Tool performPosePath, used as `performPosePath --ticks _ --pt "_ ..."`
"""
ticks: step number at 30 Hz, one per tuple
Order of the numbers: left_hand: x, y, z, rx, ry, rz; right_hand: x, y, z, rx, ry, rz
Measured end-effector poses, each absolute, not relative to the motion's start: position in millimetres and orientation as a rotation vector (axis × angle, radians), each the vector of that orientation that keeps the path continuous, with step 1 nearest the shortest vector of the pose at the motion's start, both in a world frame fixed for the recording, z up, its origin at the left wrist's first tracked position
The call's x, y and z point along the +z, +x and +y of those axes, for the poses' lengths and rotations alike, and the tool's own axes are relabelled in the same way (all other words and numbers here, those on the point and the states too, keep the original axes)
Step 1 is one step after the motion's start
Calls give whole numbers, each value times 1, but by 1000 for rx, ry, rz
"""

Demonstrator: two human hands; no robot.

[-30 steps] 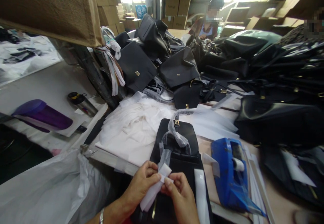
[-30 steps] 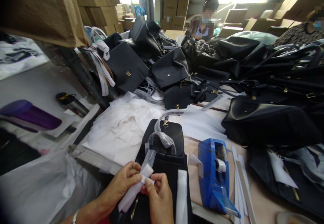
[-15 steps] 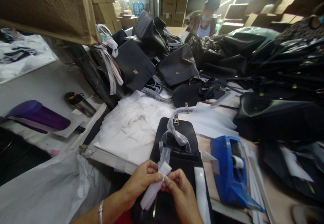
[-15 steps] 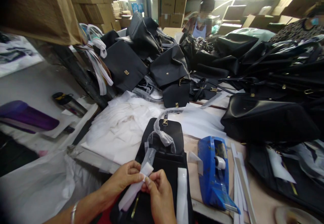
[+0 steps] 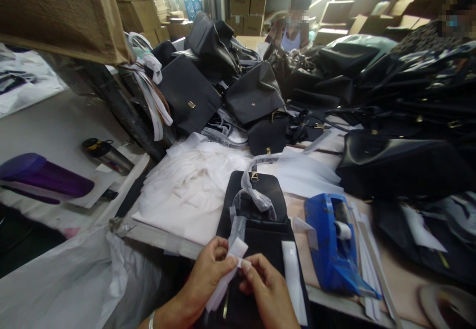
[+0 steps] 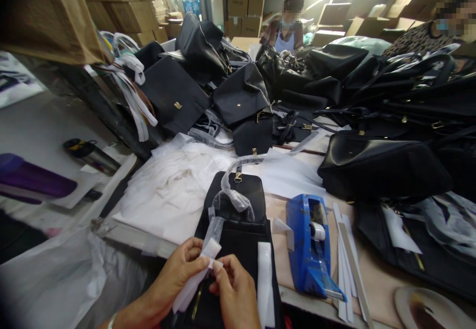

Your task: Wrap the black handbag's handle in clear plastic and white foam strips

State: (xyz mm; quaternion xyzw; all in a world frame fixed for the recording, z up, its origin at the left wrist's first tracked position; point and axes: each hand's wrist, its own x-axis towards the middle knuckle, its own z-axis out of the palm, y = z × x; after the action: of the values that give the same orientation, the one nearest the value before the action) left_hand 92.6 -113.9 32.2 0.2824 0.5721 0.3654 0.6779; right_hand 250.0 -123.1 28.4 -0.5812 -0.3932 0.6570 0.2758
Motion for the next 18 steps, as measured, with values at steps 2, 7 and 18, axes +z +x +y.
performPosePath --ticks 2,7,18 --pt "31 93 -115 825 649 1287 32 251 -123 1746 -1595 -1121" --pt "28 92 -117 833 723 1293 41 254 -121 1579 -1671 -1381" --pt "19 91 -120 857 807 1285 4 242 -149 449 -1465 -2025"
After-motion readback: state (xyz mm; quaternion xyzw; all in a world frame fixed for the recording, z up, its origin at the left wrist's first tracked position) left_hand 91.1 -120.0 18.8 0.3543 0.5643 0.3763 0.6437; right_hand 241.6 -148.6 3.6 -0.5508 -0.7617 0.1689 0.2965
